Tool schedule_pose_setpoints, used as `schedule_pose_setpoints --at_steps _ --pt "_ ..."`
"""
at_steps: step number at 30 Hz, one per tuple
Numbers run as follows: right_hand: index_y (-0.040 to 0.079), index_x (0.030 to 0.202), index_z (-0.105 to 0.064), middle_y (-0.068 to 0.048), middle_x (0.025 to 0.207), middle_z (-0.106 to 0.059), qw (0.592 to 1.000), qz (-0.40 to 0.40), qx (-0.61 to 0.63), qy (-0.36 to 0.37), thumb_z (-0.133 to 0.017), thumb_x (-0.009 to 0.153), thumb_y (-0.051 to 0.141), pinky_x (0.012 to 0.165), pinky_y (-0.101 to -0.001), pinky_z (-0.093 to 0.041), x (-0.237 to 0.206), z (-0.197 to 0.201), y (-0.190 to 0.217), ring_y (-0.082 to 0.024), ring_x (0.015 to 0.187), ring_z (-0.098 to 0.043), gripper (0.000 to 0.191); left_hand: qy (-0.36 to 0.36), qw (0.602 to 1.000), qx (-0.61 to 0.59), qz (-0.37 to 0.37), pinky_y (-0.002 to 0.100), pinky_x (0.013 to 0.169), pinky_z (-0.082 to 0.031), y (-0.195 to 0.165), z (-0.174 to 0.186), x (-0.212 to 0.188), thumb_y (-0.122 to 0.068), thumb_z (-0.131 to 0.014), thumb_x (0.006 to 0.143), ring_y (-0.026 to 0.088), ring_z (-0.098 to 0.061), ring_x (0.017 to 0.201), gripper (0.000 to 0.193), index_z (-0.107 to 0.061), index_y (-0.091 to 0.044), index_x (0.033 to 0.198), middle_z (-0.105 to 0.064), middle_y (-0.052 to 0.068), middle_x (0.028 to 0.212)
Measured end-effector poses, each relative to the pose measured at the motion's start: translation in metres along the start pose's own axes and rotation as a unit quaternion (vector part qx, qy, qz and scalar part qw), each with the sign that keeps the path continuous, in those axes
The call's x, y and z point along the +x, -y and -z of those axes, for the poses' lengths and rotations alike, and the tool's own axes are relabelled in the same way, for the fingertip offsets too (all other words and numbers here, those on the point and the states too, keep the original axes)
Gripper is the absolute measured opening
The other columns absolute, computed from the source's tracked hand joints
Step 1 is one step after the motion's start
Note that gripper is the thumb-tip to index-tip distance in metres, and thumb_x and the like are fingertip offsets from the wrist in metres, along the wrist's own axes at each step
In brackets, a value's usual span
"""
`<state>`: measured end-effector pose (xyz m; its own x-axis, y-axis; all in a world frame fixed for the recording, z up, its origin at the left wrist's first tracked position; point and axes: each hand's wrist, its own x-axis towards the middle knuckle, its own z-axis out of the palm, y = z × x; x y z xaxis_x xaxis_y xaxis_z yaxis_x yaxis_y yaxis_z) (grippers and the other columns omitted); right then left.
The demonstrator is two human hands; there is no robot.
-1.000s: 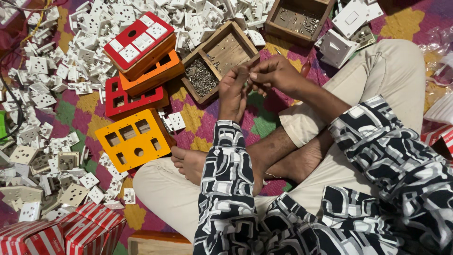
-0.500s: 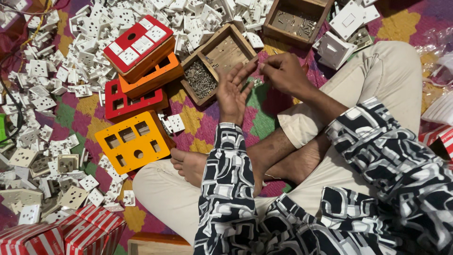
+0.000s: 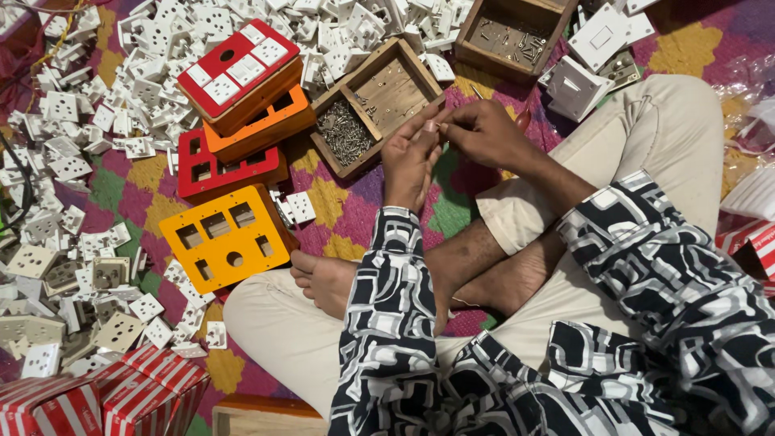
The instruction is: The person sits on the floor and repeatedly picks up small metal screws and washers, inserting them into white plastic electrical socket components. The person handles the parts by hand, organizing them into small piles on the mat.
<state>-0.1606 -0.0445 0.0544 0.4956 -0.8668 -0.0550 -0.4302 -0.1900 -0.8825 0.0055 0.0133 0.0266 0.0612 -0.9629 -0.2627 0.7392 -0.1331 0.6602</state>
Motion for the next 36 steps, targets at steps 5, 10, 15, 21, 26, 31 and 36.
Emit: schedule_pose_setpoints --at_steps 5,10,15,21,26,31,36 --pt "-0.002 0.097 -0.076 -0.019 0.082 -0.073 0.987 0.125 -0.098 0.008 -0.068 0.091 0.015 0.065 -0.0406 -0.054 -0.001 0.008 0.001 -0.028 0.069 -0.07 0.02 -0.098 0.991 0.091 -0.003 0.026 0.073 -0.059 0.006 -0.002 0.004 0.004 -0.076 0.084 0.016 -0.074 0.081 0.042 -0.065 0.01 0.124 -0.078 0.017 0.101" --pt "-0.002 0.094 -0.076 -0.023 0.082 -0.071 0.976 0.058 -0.193 0.082 -0.069 0.088 0.014 0.066 -0.045 -0.054 0.001 0.021 0.002 -0.037 0.067 -0.068 0.018 -0.108 0.916 0.38 -0.07 0.023 0.066 -0.054 0.011 -0.009 0.0 -0.013 -0.076 0.094 0.009 -0.068 0.072 0.025 -0.075 0.007 0.108 -0.075 0.009 0.081" --pt "-0.002 0.098 -0.077 -0.022 0.084 -0.073 0.972 0.149 -0.158 0.085 -0.068 0.083 0.012 0.064 -0.042 -0.056 0.002 0.026 0.005 -0.033 0.068 -0.071 0.023 -0.124 0.886 0.446 -0.03 0.03 0.06 -0.053 0.016 -0.004 0.003 -0.024 -0.072 0.093 0.011 -0.068 0.064 0.028 -0.074 0.003 0.09 -0.074 0.009 0.072" --pt "-0.002 0.099 -0.078 -0.021 0.083 -0.074 0.963 0.135 -0.199 0.124 -0.069 0.083 0.012 0.065 -0.0413 -0.057 0.0 0.024 0.01 -0.033 0.067 -0.071 0.023 -0.048 0.755 0.646 -0.106 0.041 0.057 -0.051 0.035 0.015 0.017 -0.027 -0.063 0.101 0.03 -0.07 0.063 0.037 -0.075 0.001 0.081 -0.069 0.018 0.072" --pt "0.0 0.1 -0.078 -0.017 0.083 -0.077 0.972 0.117 -0.153 0.134 -0.071 0.083 0.015 0.064 -0.0394 -0.058 -0.001 0.028 0.016 -0.029 0.064 -0.073 0.025 -0.043 0.916 0.384 0.106 0.04 0.047 -0.046 0.031 0.023 0.02 -0.027 -0.056 0.102 0.02 -0.056 0.046 0.041 -0.064 0.003 0.076 -0.058 0.012 0.058" --pt "-0.002 0.098 -0.077 -0.019 0.089 -0.076 0.972 0.179 -0.148 0.048 -0.072 0.085 0.014 0.07 -0.0384 -0.06 -0.003 0.038 0.014 -0.029 0.073 -0.074 0.022 -0.092 0.877 0.472 0.023 0.038 0.048 -0.047 0.021 0.014 0.011 -0.031 -0.059 0.101 0.018 -0.061 0.048 0.041 -0.064 -0.002 0.073 -0.061 0.008 0.056" --pt "0.001 0.099 -0.079 -0.022 0.085 -0.074 0.972 0.051 -0.226 0.051 -0.074 0.085 0.018 0.069 -0.0427 -0.059 -0.002 0.046 0.01 -0.035 0.07 -0.073 0.022 -0.069 0.606 0.762 -0.219 0.05 0.067 -0.049 0.019 0.002 0.004 -0.038 -0.074 0.092 0.033 -0.068 0.078 0.033 -0.066 -0.006 0.089 -0.069 0.012 0.085"
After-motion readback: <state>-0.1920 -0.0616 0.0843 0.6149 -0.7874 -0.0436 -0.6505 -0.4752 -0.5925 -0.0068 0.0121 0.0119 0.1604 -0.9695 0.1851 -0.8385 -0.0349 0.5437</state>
